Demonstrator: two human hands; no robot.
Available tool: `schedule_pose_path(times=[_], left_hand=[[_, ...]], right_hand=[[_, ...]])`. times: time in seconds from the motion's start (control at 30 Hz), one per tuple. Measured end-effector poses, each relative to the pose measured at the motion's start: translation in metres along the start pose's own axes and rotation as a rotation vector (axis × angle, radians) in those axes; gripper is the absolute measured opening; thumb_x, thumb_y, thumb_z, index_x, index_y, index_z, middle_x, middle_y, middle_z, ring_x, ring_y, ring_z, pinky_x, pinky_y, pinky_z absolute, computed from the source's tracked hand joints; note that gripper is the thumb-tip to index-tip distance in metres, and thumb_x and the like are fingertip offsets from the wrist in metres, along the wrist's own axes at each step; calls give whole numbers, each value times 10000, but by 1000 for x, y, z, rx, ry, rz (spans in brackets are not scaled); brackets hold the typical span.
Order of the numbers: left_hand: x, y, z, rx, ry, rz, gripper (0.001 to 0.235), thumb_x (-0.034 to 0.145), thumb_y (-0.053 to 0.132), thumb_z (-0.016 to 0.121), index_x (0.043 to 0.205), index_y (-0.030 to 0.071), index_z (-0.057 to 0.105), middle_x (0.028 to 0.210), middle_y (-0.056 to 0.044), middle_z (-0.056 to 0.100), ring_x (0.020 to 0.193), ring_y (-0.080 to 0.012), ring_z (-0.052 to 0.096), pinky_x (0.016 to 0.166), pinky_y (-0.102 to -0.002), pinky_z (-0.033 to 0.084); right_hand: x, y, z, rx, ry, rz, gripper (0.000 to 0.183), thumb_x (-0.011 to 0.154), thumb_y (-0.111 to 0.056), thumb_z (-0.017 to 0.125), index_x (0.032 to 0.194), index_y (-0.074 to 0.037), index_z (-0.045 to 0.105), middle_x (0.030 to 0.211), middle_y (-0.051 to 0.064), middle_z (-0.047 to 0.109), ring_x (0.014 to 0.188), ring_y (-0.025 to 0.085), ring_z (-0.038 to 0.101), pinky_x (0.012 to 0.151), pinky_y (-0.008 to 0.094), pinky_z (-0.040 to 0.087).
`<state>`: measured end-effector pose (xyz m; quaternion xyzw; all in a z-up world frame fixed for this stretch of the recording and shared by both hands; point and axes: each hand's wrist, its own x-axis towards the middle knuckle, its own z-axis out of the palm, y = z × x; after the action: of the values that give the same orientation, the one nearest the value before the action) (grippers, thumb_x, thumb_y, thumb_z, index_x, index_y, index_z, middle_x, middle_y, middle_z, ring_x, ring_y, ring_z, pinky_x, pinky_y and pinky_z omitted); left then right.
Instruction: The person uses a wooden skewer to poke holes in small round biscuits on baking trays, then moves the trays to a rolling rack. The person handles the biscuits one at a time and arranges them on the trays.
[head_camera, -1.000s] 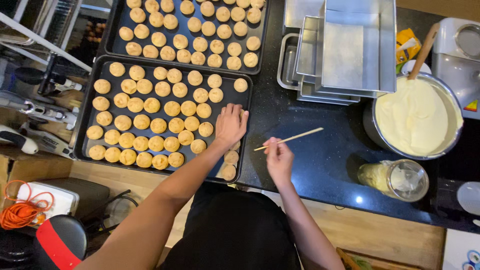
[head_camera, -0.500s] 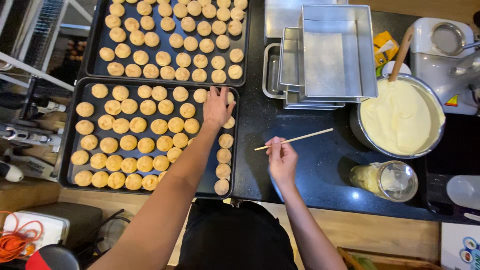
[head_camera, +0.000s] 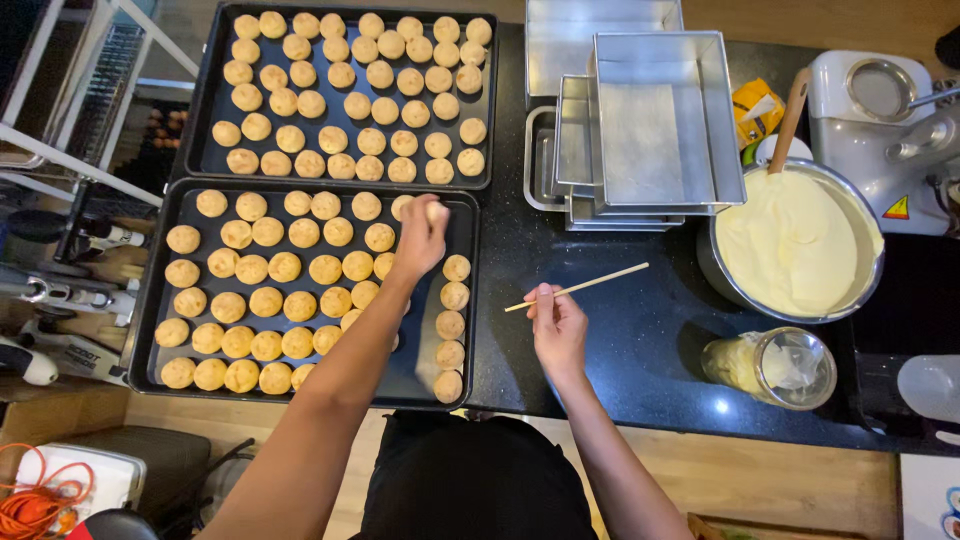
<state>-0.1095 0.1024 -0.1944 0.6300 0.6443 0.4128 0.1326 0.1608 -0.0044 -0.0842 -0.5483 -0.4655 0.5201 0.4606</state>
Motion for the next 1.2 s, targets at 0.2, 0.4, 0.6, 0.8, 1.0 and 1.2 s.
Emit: schedule_pose_path(times=[0.2, 0.4, 0.6, 0.8, 1.0, 1.2], left_hand=[[-5, 82, -43, -1346, -206, -606, 449, 1097, 505, 247, 1243, 145, 471, 1015, -133, 654, 767, -159, 583, 547, -287, 484], [-18, 191, -84, -1488, -380, -405, 466, 1134, 453, 275, 1332, 106, 516, 1029, -102, 636, 794, -127, 571, 645, -277, 507], [-27, 210, -87, -1335, -300, -360, 404, 1128, 354, 293, 1309, 72, 520, 1135, -47, 592, 981, -102, 578, 850, -252, 497], [-31, 210, -87, -1147, -385, -207, 433, 1163, 368, 259, 1330, 64, 518, 1099, -39, 564, 983, -94, 531, 888, -254, 467], [-39, 208, -75, -1022, -420, -224, 427, 1142, 362, 276, 1315, 61, 524, 1083, -33, 571, 939, -92, 523, 842, -256, 467], [-41, 203, -68, -963, -410, -122, 417, 1163, 364, 287, 1311, 59, 529, 1155, -27, 586, 1044, -80, 540, 923, -243, 469]], right_hand=[[30, -63, 19, 5, -37, -287, 312, 1101, -246, 486, 927, -56, 663, 700, -34, 578, 541, 4, 470, 458, 206, 344], [26, -131, 33, -246, 89, -816, 233, 1125, -121, 532, 941, -39, 648, 830, 73, 614, 696, 187, 592, 624, 310, 462], [18, -141, 48, -308, -12, -813, 163, 1041, -50, 589, 896, -15, 654, 821, 115, 649, 704, 255, 661, 639, 356, 511], [13, -125, 42, -244, 0, -786, 174, 1059, -47, 558, 904, -7, 627, 820, 113, 637, 697, 241, 659, 634, 337, 508], [12, -96, 38, -110, 101, -544, 239, 1091, -72, 527, 883, -3, 624, 769, 96, 628, 686, 197, 603, 617, 314, 472], [8, -91, 29, -104, 73, -582, 273, 1096, -116, 510, 885, 5, 634, 789, 57, 653, 698, 114, 635, 631, 270, 497]])
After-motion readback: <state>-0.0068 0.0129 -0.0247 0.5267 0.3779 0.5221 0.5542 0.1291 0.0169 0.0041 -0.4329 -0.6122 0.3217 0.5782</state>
